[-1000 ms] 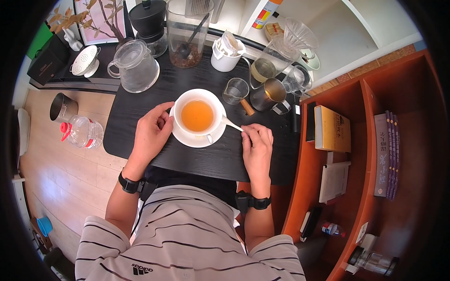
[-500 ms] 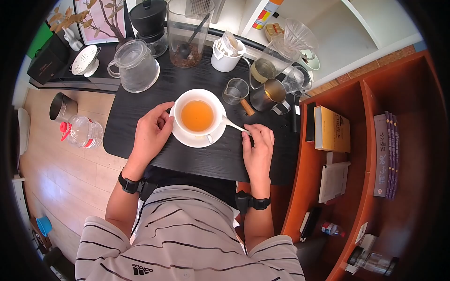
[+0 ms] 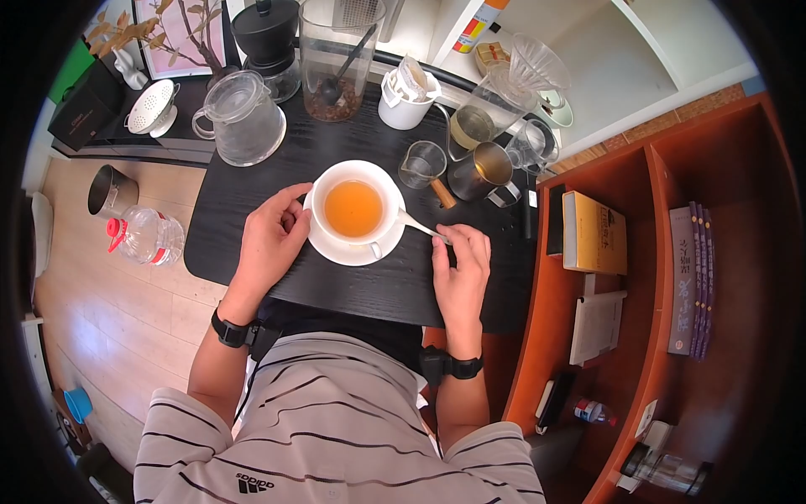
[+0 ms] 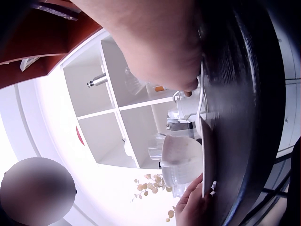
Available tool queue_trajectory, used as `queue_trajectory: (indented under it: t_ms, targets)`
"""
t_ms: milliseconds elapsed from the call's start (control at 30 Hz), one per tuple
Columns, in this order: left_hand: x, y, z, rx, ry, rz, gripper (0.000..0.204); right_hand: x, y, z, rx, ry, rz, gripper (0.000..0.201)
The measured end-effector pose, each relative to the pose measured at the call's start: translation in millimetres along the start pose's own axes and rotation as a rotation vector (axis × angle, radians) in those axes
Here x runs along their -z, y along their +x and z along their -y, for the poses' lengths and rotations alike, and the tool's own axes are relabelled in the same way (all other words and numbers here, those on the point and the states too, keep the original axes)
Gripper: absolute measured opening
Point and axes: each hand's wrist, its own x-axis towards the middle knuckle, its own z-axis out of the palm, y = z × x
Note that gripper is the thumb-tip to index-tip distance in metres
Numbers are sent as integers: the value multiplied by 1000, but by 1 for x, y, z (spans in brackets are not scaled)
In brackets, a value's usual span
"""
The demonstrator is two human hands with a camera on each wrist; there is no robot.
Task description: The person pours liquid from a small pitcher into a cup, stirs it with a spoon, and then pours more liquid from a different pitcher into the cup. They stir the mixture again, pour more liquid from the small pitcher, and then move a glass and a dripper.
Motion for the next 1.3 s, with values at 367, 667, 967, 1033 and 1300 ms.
queue_trajectory:
  t_ms: [367, 667, 967, 1033, 1300]
  targets:
    - [-2, 0, 2, -3, -10, -10, 35, -11, -6, 65, 70, 348, 87, 29]
    - [-2, -1, 3, -10, -10, -15, 35, -13, 0, 60, 53, 343, 82, 15]
    - [-1, 0, 2, -3, -17, -14, 35, -9, 4, 58, -18, 361, 122, 13]
    - [-1, -1, 3, 1, -19, -13, 35, -9, 4, 57, -6, 359, 119, 13]
    - [-1, -1, 3, -12, -20, -7, 38, -12, 7, 45, -33, 422, 122, 11]
